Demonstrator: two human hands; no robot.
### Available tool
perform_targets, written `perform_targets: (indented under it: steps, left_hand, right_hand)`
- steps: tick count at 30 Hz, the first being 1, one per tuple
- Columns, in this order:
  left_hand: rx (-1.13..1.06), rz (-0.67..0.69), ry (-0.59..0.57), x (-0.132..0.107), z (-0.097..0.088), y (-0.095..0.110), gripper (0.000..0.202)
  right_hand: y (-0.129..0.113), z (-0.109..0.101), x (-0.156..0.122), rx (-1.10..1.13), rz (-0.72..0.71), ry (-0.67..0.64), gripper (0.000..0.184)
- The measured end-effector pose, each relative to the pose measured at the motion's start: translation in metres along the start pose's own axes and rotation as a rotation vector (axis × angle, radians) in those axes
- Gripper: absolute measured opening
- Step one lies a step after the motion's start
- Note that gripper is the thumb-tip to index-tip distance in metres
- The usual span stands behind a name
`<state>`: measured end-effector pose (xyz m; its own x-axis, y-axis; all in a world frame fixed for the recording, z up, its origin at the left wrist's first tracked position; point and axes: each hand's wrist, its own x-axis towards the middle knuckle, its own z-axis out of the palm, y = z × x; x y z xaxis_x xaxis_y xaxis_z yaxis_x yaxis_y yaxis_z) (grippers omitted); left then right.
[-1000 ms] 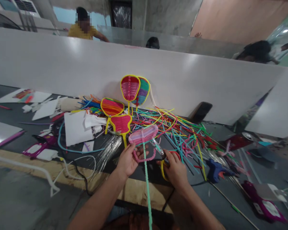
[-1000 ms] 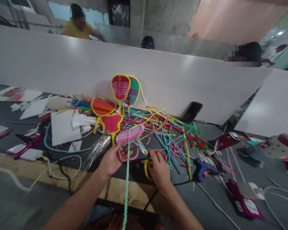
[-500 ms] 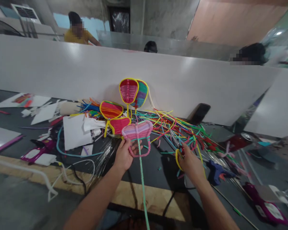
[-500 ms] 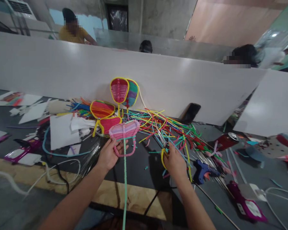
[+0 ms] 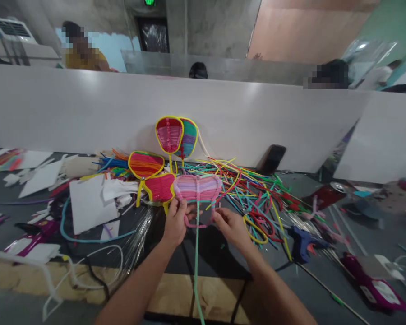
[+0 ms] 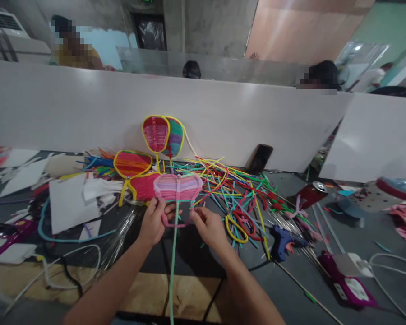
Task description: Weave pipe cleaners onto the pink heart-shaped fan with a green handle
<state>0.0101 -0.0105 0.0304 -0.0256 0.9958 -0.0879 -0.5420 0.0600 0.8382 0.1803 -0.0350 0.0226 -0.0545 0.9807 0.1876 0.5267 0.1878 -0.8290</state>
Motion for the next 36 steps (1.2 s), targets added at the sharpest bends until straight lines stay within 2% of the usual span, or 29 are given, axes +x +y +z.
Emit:
perform_targets:
  steps: [4,7,10,14,18,26,28,31,33,36]
  left_hand:
    - [0.064,-0.059,-0.047,-0.008,-0.002,-0.011,0.037]
    - [0.076,-0.108,-0.094,-0.011,-0.002,-0.013,0.044]
    - [0.072,-0.165,-0.087,-0.011,-0.001,-0.013,0.039]
    - [0.068,-0.189,-0.069,-0.01,-0.001,-0.011,0.036]
    - [0.098,-0.226,-0.089,-0.012,-0.001,-0.013,0.037]
    - [0.102,-0.25,-0.022,-0.014,0.003,-0.015,0.036]
    - [0.101,-0.251,-0.02,-0.013,0.003,-0.015,0.035]
    - [0.096,-0.248,-0.005,-0.011,0.0,-0.015,0.033]
    - [0.095,-0.26,-0.019,-0.009,-0.002,-0.014,0.032]
    - [0.098,-0.249,-0.091,-0.008,-0.003,-0.011,0.035]
  right_hand:
    - [0.009,0.017,-0.005,0.024,0.042,0.036,0.04]
    - [0.013,0.017,-0.008,0.016,0.04,0.045,0.038]
    - [0.012,0.016,-0.01,0.04,0.041,0.045,0.038]
    - [0.015,0.016,-0.01,0.272,0.12,-0.053,0.039]
    - [0.019,0.015,-0.008,0.534,0.193,-0.001,0.037]
    - [0.016,0.018,-0.009,0.655,0.274,0.023,0.033]
    - [0.016,0.02,-0.009,0.742,0.321,0.018,0.031]
    - [0.015,0.021,-0.009,0.959,0.429,-0.075,0.033]
    - [0.014,0.022,-0.009,1.061,0.477,-0.115,0.035]
    - [0.016,0.023,-0.01,1.046,0.438,-0.038,0.033]
